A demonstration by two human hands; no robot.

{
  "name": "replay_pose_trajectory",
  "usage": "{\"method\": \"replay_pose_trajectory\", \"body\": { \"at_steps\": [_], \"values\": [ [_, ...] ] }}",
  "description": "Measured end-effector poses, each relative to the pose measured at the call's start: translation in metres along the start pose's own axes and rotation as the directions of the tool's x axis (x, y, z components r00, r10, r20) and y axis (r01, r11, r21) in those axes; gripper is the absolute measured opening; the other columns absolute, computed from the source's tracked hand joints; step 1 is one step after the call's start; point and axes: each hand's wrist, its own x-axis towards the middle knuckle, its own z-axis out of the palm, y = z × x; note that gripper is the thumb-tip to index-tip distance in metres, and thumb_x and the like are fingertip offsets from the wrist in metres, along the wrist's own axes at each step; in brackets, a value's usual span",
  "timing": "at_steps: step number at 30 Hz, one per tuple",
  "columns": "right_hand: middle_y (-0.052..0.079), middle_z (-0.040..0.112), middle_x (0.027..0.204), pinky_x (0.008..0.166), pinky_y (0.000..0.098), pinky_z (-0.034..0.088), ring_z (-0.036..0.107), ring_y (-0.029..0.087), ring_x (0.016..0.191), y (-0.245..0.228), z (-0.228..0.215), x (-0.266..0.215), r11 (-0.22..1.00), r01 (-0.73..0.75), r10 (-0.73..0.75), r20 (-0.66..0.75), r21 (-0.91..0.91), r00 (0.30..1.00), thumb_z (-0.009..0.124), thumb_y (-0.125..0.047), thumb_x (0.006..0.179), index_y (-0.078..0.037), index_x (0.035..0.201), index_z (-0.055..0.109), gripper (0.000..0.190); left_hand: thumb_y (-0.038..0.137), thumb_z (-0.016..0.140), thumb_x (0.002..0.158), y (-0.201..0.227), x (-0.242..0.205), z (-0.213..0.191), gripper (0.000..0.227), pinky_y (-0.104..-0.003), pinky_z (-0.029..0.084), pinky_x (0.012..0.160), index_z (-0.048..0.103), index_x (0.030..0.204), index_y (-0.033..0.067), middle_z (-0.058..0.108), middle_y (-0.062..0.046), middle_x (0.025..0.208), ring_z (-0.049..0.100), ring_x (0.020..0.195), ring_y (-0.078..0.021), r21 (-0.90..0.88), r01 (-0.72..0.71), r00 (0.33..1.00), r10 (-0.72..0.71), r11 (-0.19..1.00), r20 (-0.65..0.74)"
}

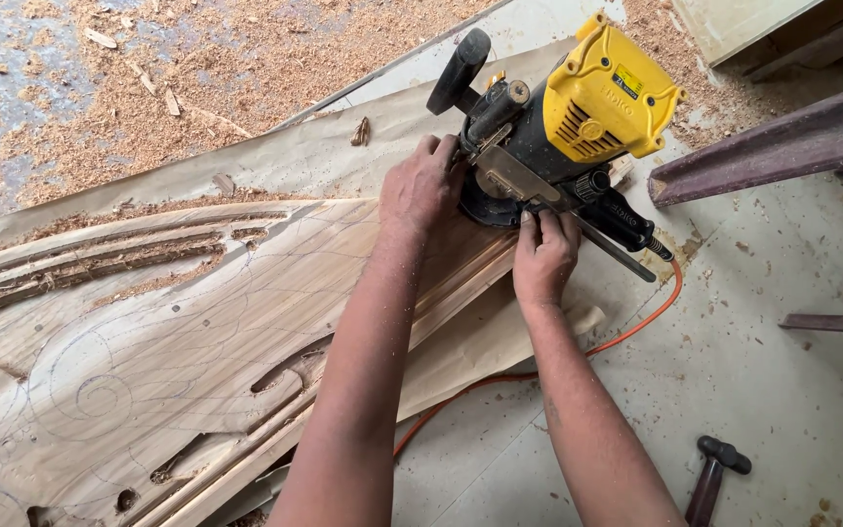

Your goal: Use a wood router to carve a decorative design into a wooden headboard or furniture panel.

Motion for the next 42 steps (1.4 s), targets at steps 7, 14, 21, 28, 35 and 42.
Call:
{"method": "replay_pose_trajectory", "body": {
  "at_steps": [7, 14, 21, 28, 35, 42],
  "values": [
    [0.013, 0.064, 0.110, 0.097, 0.0492, 0.051, 0.059, 0.035, 0.112, 0.000, 0.000, -0.003, 0.999, -0.040, 0.040, 0.021, 0.001, 0.999, 0.069, -0.014, 0.101, -0.001, 0.104, 0.071, 0.014, 0.038, 0.061, 0.102, 0.001, -0.001, -0.002, 0.029, -0.047, 0.057, 0.080, 0.061, 0.123, 0.0181, 0.065, -0.009, 0.118, 0.070, 0.098, -0.0343, -0.009, 0.003, 1.000, -0.003, 1.000, 0.011],
    [0.013, 0.064, 0.111, 0.094, 0.0476, 0.052, 0.060, 0.034, 0.112, -0.004, -0.002, -0.006, 0.999, -0.049, 0.049, 0.017, 0.009, 0.999, 0.069, -0.014, 0.101, -0.001, 0.105, 0.072, 0.014, 0.038, 0.063, 0.098, 0.000, 0.000, -0.002, 0.032, -0.046, 0.057, 0.079, 0.061, 0.123, 0.0182, 0.065, -0.009, 0.118, 0.070, 0.098, -0.0332, 0.002, 0.002, 1.000, -0.002, 1.000, 0.027],
    [0.012, 0.064, 0.109, 0.093, 0.0491, 0.052, 0.060, 0.034, 0.111, -0.003, -0.002, -0.009, 0.999, -0.038, 0.038, 0.006, 0.000, 0.999, 0.069, -0.016, 0.102, -0.001, 0.107, 0.072, 0.016, 0.036, 0.065, 0.098, -0.002, -0.002, -0.002, 0.031, -0.046, 0.057, 0.080, 0.062, 0.122, 0.0173, 0.066, -0.009, 0.115, 0.070, 0.097, -0.0337, -0.003, -0.032, 0.999, 0.032, 0.999, 0.003],
    [0.014, 0.063, 0.108, 0.092, 0.0495, 0.052, 0.060, 0.036, 0.109, -0.006, -0.004, -0.012, 0.999, -0.043, 0.043, -0.006, -0.004, 0.999, 0.070, -0.016, 0.101, -0.001, 0.108, 0.072, 0.016, 0.035, 0.065, 0.097, -0.003, -0.002, 0.000, 0.030, -0.047, 0.057, 0.078, 0.061, 0.120, 0.0169, 0.066, -0.009, 0.114, 0.071, 0.096, -0.0333, -0.001, -0.033, 0.999, 0.033, 0.999, 0.015],
    [0.015, 0.063, 0.109, 0.094, 0.0492, 0.051, 0.060, 0.037, 0.111, -0.006, -0.005, -0.016, 1.000, -0.029, 0.028, -0.007, -0.012, 1.000, 0.070, -0.016, 0.101, 0.000, 0.108, 0.072, 0.017, 0.034, 0.067, 0.095, -0.007, -0.002, 0.001, 0.030, -0.048, 0.057, 0.078, 0.061, 0.119, 0.0171, 0.066, -0.010, 0.111, 0.070, 0.096, -0.0346, -0.006, -0.067, 0.998, 0.067, 0.998, 0.001],
    [0.014, 0.063, 0.110, 0.095, 0.0479, 0.052, 0.060, 0.034, 0.113, -0.008, -0.007, -0.019, 0.994, -0.109, 0.110, 0.048, -0.017, 0.993, 0.068, -0.018, 0.102, -0.001, 0.110, 0.072, 0.019, 0.035, 0.066, 0.096, -0.006, -0.002, 0.000, 0.029, -0.048, 0.056, 0.079, 0.061, 0.119, 0.0175, 0.066, -0.010, 0.109, 0.069, 0.097, -0.0343, -0.014, -0.053, 0.998, 0.053, 0.998, 0.021]
  ]
}}
